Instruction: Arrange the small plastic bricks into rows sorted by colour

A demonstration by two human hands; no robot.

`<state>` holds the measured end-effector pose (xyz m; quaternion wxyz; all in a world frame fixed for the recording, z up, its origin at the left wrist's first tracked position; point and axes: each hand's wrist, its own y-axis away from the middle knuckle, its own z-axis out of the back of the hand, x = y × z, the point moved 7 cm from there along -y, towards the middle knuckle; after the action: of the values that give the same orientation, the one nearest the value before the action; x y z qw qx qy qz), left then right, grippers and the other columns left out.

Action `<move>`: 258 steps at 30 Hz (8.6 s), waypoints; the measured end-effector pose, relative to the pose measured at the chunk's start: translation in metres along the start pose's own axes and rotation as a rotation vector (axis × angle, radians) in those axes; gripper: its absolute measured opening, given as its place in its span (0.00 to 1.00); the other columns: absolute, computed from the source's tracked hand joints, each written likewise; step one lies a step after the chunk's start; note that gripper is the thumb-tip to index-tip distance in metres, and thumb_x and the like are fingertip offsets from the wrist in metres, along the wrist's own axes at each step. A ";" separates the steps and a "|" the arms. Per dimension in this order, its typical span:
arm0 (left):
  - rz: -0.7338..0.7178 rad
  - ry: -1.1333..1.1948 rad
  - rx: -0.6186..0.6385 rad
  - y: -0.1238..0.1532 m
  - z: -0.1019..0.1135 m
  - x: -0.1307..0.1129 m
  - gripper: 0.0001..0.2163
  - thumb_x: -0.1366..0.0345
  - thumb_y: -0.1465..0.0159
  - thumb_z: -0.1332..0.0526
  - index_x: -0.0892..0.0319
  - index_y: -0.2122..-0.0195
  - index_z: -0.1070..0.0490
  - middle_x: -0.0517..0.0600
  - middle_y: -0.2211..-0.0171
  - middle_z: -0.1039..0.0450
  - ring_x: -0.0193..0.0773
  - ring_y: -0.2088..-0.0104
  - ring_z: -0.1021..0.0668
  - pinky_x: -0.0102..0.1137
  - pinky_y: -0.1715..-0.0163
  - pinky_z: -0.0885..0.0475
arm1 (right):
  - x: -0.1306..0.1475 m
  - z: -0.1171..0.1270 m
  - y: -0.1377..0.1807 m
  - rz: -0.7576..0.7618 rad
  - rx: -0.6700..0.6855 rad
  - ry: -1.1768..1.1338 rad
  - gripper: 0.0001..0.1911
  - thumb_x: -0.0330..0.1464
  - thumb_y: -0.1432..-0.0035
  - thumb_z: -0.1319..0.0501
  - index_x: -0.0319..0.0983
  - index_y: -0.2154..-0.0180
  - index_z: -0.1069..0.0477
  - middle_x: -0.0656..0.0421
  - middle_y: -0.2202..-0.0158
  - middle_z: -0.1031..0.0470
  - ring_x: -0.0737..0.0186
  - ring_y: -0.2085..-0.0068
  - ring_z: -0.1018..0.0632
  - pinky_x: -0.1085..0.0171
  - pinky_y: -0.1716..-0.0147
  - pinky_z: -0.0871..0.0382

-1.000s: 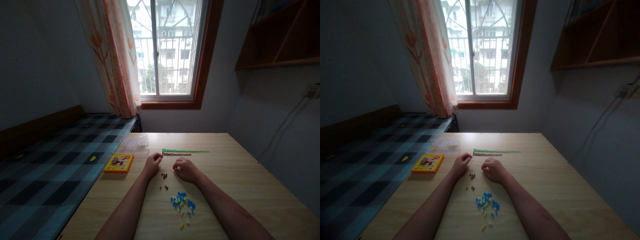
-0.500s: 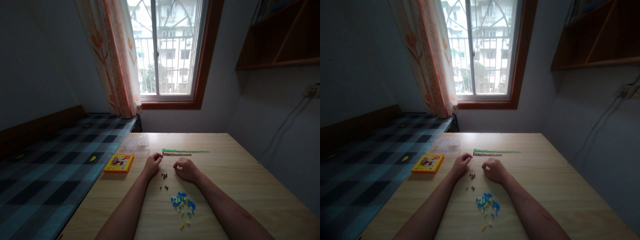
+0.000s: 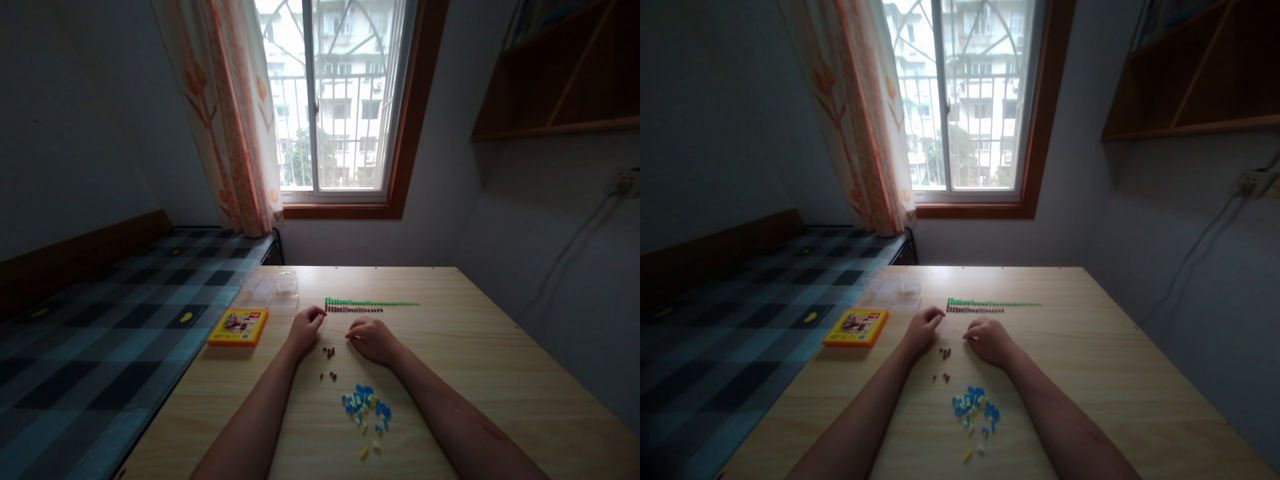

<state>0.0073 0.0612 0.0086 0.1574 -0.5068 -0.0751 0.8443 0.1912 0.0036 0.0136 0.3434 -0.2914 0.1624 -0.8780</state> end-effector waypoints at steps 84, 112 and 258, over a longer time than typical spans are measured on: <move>0.021 -0.027 0.008 0.001 0.001 0.000 0.10 0.63 0.43 0.43 0.61 0.68 0.24 0.49 0.73 0.26 0.38 0.69 0.26 0.31 0.66 0.34 | -0.128 0.062 0.039 -0.601 -0.093 0.254 0.12 0.40 0.42 0.41 0.46 0.65 0.19 0.59 0.63 0.19 0.58 0.61 0.22 0.65 0.66 0.34; 0.246 0.080 0.558 0.024 -0.004 -0.003 0.12 0.62 0.51 0.33 0.64 0.68 0.25 0.44 0.78 0.32 0.30 0.76 0.31 0.25 0.77 0.39 | 0.029 -0.003 0.001 -0.039 0.135 -0.133 0.16 0.31 0.42 0.39 0.49 0.53 0.22 0.59 0.63 0.22 0.67 0.68 0.24 0.68 0.64 0.34; -0.059 -0.469 0.363 0.017 -0.005 -0.020 0.06 0.62 0.46 0.37 0.59 0.72 0.26 0.46 0.72 0.25 0.34 0.71 0.27 0.27 0.72 0.38 | 0.016 -0.004 -0.012 -0.206 0.097 0.114 0.11 0.34 0.39 0.43 0.43 0.64 0.21 0.58 0.63 0.22 0.63 0.63 0.24 0.67 0.63 0.36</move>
<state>0.0175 0.0384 0.0178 0.2483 -0.2590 0.0281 0.9330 0.1731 0.0014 0.0229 0.2553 -0.2394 0.1081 -0.9305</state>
